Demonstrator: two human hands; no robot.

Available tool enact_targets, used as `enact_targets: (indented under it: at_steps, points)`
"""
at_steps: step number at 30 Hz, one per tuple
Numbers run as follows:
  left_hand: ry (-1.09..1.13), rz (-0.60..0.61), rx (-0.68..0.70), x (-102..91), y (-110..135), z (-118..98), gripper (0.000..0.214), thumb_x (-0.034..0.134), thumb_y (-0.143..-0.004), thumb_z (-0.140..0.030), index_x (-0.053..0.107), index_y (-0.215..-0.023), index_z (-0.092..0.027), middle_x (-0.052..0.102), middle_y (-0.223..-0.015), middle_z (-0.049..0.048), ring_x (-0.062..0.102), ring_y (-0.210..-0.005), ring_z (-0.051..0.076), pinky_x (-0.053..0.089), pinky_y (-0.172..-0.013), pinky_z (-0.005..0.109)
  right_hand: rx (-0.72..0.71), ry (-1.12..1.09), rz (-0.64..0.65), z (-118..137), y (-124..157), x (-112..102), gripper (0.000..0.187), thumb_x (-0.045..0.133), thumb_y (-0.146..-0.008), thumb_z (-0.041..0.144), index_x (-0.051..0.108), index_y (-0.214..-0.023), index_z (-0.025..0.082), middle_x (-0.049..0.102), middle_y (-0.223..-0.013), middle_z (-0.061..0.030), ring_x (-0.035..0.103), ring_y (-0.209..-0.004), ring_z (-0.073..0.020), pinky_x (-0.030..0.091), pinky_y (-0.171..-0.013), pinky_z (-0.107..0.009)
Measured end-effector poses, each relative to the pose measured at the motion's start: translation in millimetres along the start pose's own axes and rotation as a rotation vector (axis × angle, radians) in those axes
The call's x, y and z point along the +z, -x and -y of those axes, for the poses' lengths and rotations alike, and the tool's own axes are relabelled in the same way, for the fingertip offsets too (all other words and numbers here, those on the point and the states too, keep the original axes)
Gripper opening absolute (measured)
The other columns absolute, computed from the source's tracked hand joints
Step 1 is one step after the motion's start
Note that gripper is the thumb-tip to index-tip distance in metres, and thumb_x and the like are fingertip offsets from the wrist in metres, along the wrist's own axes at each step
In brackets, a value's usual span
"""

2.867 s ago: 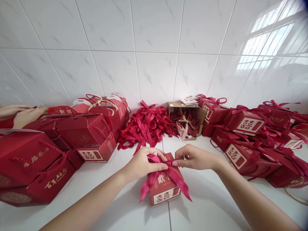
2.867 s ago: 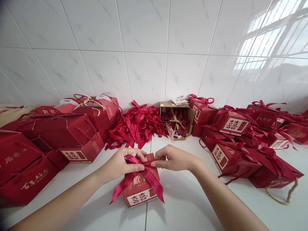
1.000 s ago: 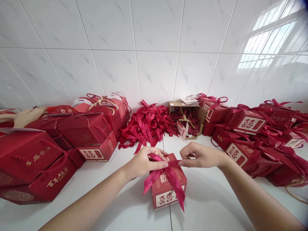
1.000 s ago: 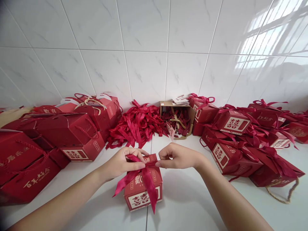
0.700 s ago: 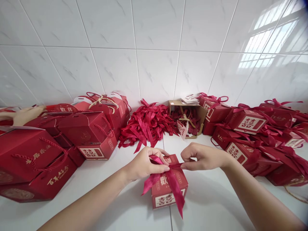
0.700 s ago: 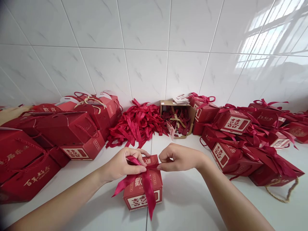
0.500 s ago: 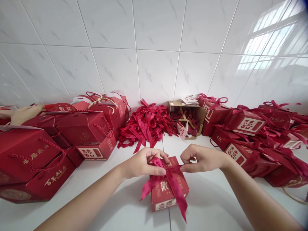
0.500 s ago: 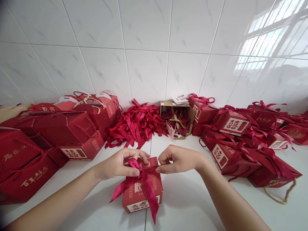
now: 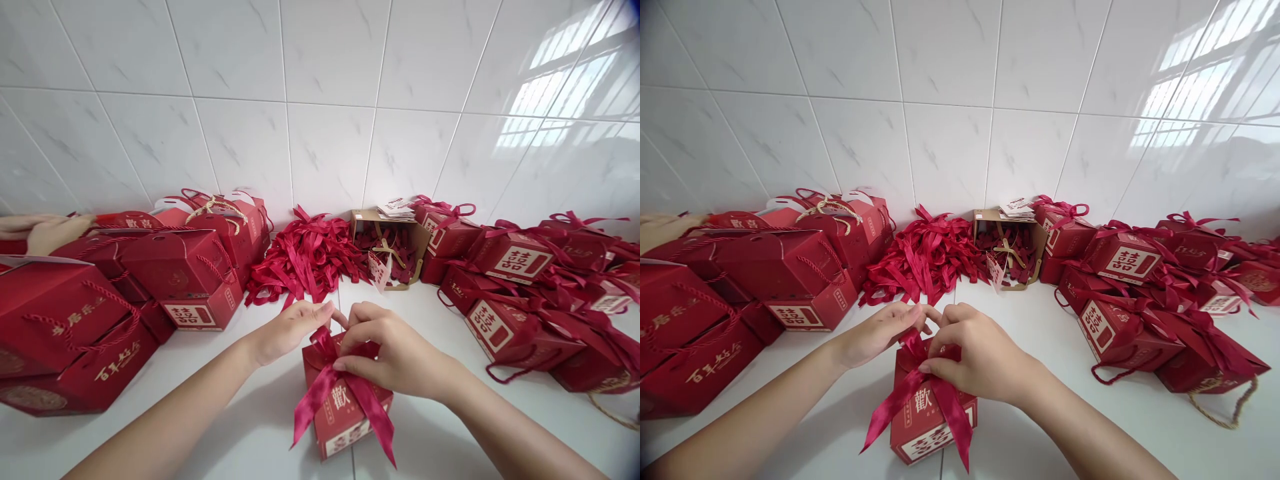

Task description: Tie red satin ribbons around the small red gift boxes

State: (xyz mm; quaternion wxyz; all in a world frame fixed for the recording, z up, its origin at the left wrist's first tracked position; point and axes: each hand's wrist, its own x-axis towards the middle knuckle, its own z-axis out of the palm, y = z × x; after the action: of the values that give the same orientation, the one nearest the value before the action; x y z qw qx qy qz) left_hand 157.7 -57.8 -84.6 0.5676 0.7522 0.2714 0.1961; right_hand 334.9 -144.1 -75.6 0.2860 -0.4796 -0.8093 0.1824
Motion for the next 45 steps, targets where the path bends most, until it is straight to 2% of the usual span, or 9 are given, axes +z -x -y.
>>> enact_targets:
  at_steps: [11, 22, 27, 31, 33, 35, 37, 41, 45]
  points:
    - [-0.259, -0.033, 0.000, -3.2, 2, -9, 0.046, 0.031, -0.090, -0.053, 0.060, -0.091, -0.017, 0.043, -0.062, -0.0025, 0.041, -0.062, 0.013, 0.035, -0.060, 0.025, -0.010, 0.072, 0.036, -2, 0, 4, 0.015, 0.063, -0.078, 0.022, 0.059, -0.064, 0.017, 0.047, -0.068, 0.0014, 0.047, -0.070, -0.0107, 0.036, -0.062, -0.022]
    - [-0.447, -0.150, 0.111, -3.4, -4, 0, 0.040, 0.037, -0.089, -0.047, 0.064, -0.079, -0.019, 0.053, -0.072, 0.0026, 0.051, -0.084, 0.021, 0.038, -0.082, 0.031, -0.062, 0.165, 0.100, -1, -2, 6, 0.017, 0.058, -0.078, 0.022, 0.054, -0.063, 0.017, 0.045, -0.069, 0.0006, 0.042, -0.065, -0.0108, 0.033, -0.058, -0.022]
    - [-0.267, -0.083, 0.044, -5.3, -3, 0, 0.039, 0.038, -0.087, -0.048, 0.065, -0.084, -0.020, 0.052, -0.063, -0.0001, 0.052, -0.072, 0.018, 0.040, -0.077, 0.030, -0.038, 0.115, 0.092, -1, 0, 3, 0.017, 0.061, -0.081, 0.026, 0.059, -0.066, 0.017, 0.049, -0.071, -0.0003, 0.047, -0.071, -0.0121, 0.036, -0.061, -0.022]
    - [-0.108, -0.038, 0.088, -9.2, -6, 0, 0.042, 0.038, -0.089, -0.045, 0.065, -0.068, -0.020, 0.066, -0.087, 0.0034, 0.053, -0.097, 0.022, 0.034, -0.092, 0.031, -0.003, 0.058, 0.093, 1, 2, -2, 0.015, 0.065, -0.079, 0.030, 0.062, -0.072, 0.018, 0.054, -0.076, -0.0015, 0.050, -0.078, -0.0142, 0.039, -0.067, -0.024]
    - [-0.005, -0.103, 0.104, -9.5, -11, 9, 0.037, 0.038, -0.089, -0.043, 0.066, -0.084, -0.020, 0.065, -0.105, 0.0047, 0.051, -0.106, 0.023, 0.033, -0.095, 0.034, 0.029, 0.037, 0.114, 3, 3, -3, 0.011, 0.065, -0.078, 0.026, 0.062, -0.072, 0.017, 0.055, -0.077, -0.0015, 0.051, -0.077, -0.0139, 0.040, -0.067, -0.023]
    - [0.108, -0.223, 0.096, -7.2, -16, 27, 0.035, 0.039, -0.089, -0.043, 0.060, -0.105, -0.020, 0.065, -0.104, 0.0070, 0.053, -0.105, 0.023, 0.035, -0.091, 0.036, 0.062, 0.028, 0.128, 4, 2, -3, 0.010, 0.064, -0.078, 0.022, 0.060, -0.070, 0.017, 0.055, -0.078, -0.0011, 0.051, -0.075, -0.0129, 0.040, -0.066, -0.023]
    - [0.202, -0.323, 0.060, -2.4, -21, 47, 0.035, 0.040, -0.087, -0.046, 0.057, -0.101, -0.018, 0.064, -0.095, 0.0073, 0.056, -0.095, 0.022, 0.038, -0.085, 0.035, 0.092, 0.034, 0.124, 5, 2, -6, 0.011, 0.063, -0.078, 0.020, 0.058, -0.069, 0.017, 0.055, -0.077, -0.0008, 0.051, -0.072, -0.0120, 0.040, -0.065, -0.023]
    - [0.282, -0.334, -0.037, 8.2, -22, 74, 0.030, 0.051, -0.082, -0.046, 0.053, -0.093, -0.019, 0.060, -0.087, 0.0031, 0.056, -0.084, 0.018, 0.040, -0.077, 0.029, 0.150, 0.063, 0.056, -2, 0, -30, 0.013, 0.061, -0.080, 0.023, 0.059, -0.069, 0.016, 0.057, -0.078, -0.0020, 0.052, -0.069, -0.0122, 0.041, -0.064, -0.025]
    - [0.245, -0.245, -0.050, 11.8, -17, 74, 0.029, 0.051, -0.083, -0.045, 0.049, -0.099, -0.020, 0.060, -0.085, 0.0023, 0.054, -0.078, 0.017, 0.038, -0.072, 0.028, 0.302, -0.035, -0.083, -19, 0, -89, 0.019, 0.060, -0.080, 0.033, 0.063, -0.074, 0.015, 0.062, -0.075, -0.0037, 0.056, -0.068, -0.0142, 0.043, -0.060, -0.026]
